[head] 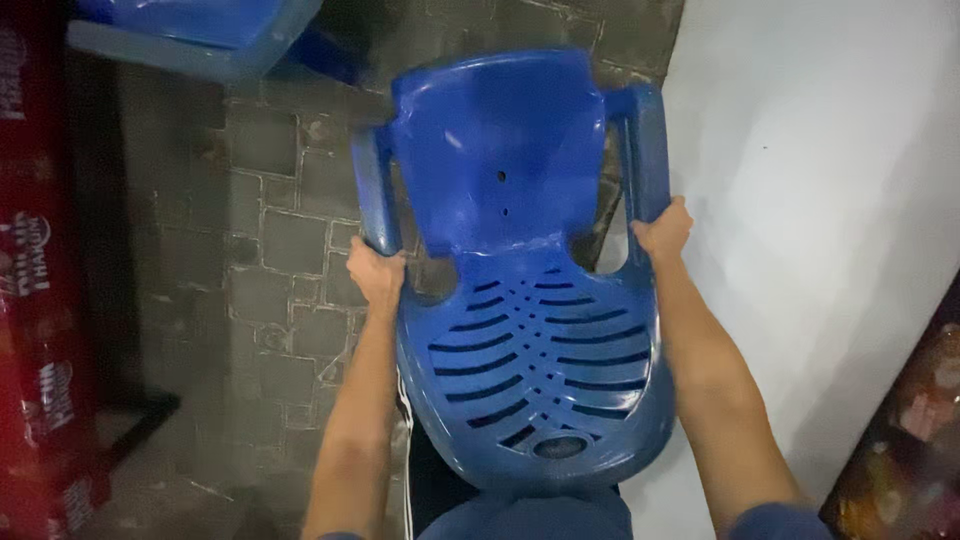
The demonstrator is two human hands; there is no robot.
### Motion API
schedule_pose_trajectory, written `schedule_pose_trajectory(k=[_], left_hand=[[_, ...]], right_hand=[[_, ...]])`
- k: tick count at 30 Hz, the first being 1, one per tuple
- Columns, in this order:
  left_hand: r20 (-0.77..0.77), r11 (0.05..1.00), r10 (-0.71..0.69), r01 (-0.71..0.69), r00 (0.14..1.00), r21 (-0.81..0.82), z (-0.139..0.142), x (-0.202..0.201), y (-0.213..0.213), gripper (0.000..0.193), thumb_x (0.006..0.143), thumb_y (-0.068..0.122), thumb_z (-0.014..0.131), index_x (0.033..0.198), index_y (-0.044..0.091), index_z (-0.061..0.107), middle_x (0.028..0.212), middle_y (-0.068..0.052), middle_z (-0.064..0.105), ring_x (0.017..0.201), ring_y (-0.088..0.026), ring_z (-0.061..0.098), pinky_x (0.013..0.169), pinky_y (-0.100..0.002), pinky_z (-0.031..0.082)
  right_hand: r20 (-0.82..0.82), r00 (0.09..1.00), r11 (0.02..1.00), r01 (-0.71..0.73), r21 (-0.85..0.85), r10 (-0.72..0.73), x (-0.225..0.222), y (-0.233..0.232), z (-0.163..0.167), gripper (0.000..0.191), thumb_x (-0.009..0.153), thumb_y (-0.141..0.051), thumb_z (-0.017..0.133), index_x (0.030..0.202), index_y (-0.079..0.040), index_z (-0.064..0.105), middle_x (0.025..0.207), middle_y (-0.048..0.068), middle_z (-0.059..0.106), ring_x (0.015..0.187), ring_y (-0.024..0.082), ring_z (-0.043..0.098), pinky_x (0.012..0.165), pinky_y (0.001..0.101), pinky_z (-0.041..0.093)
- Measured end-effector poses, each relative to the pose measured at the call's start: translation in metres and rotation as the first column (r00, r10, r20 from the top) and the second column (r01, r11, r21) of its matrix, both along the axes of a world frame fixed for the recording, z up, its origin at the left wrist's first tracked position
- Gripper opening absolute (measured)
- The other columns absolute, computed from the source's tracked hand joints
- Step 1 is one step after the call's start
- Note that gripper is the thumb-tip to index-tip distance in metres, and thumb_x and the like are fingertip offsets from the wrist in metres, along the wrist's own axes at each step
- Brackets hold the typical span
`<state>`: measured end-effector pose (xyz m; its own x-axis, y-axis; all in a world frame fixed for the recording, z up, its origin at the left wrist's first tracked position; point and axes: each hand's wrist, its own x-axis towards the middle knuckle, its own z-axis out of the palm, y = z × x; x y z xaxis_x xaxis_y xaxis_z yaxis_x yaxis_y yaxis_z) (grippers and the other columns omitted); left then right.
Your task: The person pours liquid from a kettle into a plastic cup and then moves several plastic chairs around a table. The person handles the kettle, cup, and chairs by hand.
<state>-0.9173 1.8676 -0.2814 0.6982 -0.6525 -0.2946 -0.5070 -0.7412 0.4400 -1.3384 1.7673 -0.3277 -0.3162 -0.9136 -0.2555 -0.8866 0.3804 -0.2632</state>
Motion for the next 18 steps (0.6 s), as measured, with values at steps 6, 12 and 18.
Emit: schedule_pose_trajectory(k=[6, 12, 18], left_hand=[[0.003, 0.997, 0.026, -0.026, 1.0, 0.077, 0.007, 0.0, -0.007, 0.063, 0.061, 0.023, 0.095, 0.107, -0.006, 0.063, 0.098, -0.03, 0.072, 0.097, -0.051, 0.069, 0.089, -0.053, 0.055], [-0.041, 0.995, -0.047, 0.05, 0.998, 0.084, -0.011, 0.014, -0.01, 0.069, 0.057, 0.028, 0.095, 0.11, -0.005, 0.064, 0.101, -0.029, 0.072, 0.096, -0.047, 0.071, 0.086, -0.051, 0.056], [-0.161, 0.99, -0.133, 0.125, 0.978, -0.062, -0.007, 0.037, -0.012, 0.067, 0.057, 0.028, 0.095, 0.106, -0.005, 0.063, 0.1, -0.028, 0.073, 0.095, -0.043, 0.072, 0.084, -0.049, 0.057]], right_hand=[[-0.044, 0.998, 0.998, 0.047, 0.04, -0.045, 0.002, -0.005, 0.006, 0.068, 0.053, -0.026, 0.095, 0.108, 0.001, 0.066, 0.098, 0.024, 0.073, 0.092, 0.044, 0.07, 0.083, 0.0512, 0.056], [0.029, 0.999, 0.995, 0.016, 0.102, -0.02, -0.003, -0.015, 0.011, 0.067, 0.056, -0.027, 0.092, 0.112, 0.0, 0.068, 0.103, 0.023, 0.073, 0.098, 0.042, 0.071, 0.088, 0.0493, 0.056], [0.165, 0.985, 0.994, -0.07, 0.081, 0.056, 0.001, -0.028, 0.026, 0.071, 0.056, -0.029, 0.091, 0.112, 0.006, 0.064, 0.107, 0.028, 0.071, 0.099, 0.043, 0.071, 0.088, 0.0477, 0.056]])
